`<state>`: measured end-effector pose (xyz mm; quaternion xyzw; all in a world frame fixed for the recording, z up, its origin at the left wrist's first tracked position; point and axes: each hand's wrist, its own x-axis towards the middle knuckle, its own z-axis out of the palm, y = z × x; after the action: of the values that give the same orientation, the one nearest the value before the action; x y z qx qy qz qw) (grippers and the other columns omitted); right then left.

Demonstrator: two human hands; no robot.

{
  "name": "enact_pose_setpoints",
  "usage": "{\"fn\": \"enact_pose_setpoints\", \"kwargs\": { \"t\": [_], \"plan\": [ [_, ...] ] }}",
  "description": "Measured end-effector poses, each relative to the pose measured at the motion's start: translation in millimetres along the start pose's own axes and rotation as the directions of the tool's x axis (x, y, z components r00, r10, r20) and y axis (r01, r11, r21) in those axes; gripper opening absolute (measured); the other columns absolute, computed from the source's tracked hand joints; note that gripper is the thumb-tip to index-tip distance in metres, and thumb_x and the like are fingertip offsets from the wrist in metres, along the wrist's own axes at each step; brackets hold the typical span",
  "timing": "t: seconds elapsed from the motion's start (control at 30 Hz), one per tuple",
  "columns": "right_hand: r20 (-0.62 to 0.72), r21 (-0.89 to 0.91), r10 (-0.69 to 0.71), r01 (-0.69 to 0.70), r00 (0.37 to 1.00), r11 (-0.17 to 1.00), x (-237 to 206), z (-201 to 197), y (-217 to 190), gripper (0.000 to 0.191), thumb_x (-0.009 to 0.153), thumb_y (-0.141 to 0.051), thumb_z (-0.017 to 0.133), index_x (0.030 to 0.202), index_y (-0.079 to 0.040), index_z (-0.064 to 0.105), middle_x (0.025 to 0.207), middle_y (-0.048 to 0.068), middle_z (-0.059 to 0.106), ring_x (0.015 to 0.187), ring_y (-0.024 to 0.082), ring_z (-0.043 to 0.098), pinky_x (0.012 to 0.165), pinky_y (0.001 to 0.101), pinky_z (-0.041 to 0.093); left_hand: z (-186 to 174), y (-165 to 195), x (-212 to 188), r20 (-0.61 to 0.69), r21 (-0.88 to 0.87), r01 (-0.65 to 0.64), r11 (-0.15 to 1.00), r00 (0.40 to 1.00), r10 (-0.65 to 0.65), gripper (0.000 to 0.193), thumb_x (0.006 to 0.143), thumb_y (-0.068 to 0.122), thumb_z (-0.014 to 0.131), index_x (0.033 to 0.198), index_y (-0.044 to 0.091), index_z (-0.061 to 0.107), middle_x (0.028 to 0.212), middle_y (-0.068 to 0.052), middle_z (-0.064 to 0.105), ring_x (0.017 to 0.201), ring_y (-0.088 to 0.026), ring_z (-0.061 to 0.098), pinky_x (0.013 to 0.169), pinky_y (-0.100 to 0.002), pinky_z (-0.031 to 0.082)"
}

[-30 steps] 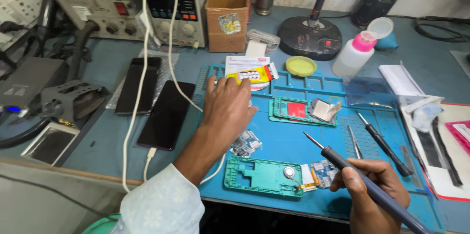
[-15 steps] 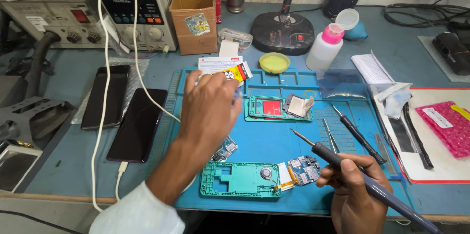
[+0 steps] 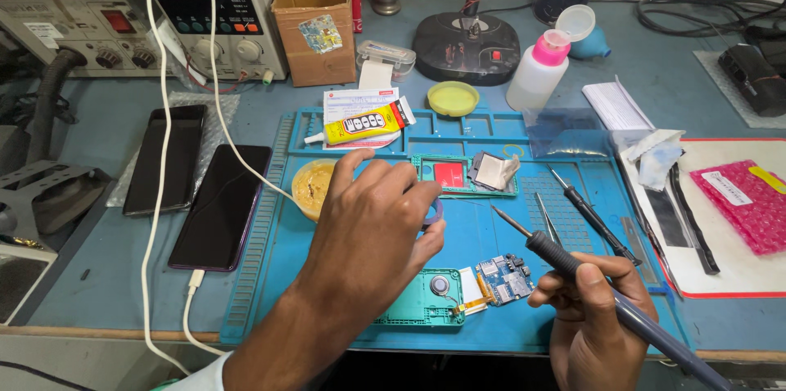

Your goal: The person holds a phone motherboard on a repair mat and solders a flex cable connector onto it using a soldering iron, applying flux from a container. They briefly adjust the soldering station and reposition the board and phone housing while working on the connection.

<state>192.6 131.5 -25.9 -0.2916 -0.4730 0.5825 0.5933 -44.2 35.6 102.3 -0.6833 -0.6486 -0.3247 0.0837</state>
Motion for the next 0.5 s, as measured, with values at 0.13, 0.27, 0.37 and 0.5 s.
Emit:
{"fn": "enact_pose_setpoints", "kwargs": {
  "t": [0.13,0.27,0.37,0.5],
  "plan": [
    [0.016,0.004,-0.006,0.006,1.0,1.0,-0.8,1.9,-0.6,0.026,0.105,-0.021,0.065,0.111,0.004,0.059,0.084,0.021,0.068,0.069,0.026,0.07,0.067,0.0362,0.059,1.6,0.8,-0.5,0.013,0.02,-0.006,1.0,1.0,0.006,0.022,0.08,0.018,0.077,0.095,0.002,0.074,0.082,-0.011,0.065,0.088,-0.029,0.065,0.104,-0.052,0.038],
    [0.005,-0.021,0.006,-0.006,1.0,1.0,-0.6,4.0,-2.1,0.026,0.104,-0.021,0.064,0.11,0.004,0.059,0.083,0.02,0.068,0.069,0.025,0.071,0.066,0.0357,0.06,1.8,1.3,-0.8,0.009,0.02,-0.001,1.0,1.0,0.001,0.022,0.081,0.018,0.077,0.095,0.002,0.073,0.083,-0.011,0.066,0.089,-0.029,0.065,0.104,-0.052,0.038],
    [-0.007,-0.034,0.012,-0.012,1.0,0.999,-0.5,4.8,-3.6,0.026,0.104,-0.021,0.064,0.109,0.004,0.059,0.083,0.02,0.068,0.069,0.025,0.071,0.067,0.0361,0.061,2.1,0.6,0.2,0.013,0.022,0.003,1.0,1.0,-0.003,0.022,0.081,0.018,0.077,0.096,0.002,0.074,0.084,-0.011,0.066,0.089,-0.029,0.065,0.103,-0.051,0.038],
    [0.004,-0.035,0.017,-0.017,1.0,0.999,-0.3,5.0,-4.2,0.027,0.104,-0.021,0.064,0.109,0.005,0.059,0.083,0.02,0.068,0.07,0.025,0.071,0.067,0.0363,0.061,2.9,0.4,-0.2,0.021,0.027,0.005,1.0,1.0,-0.006,0.023,0.081,0.019,0.077,0.096,0.002,0.074,0.084,-0.011,0.066,0.09,-0.029,0.065,0.103,-0.051,0.038]
  ]
}}
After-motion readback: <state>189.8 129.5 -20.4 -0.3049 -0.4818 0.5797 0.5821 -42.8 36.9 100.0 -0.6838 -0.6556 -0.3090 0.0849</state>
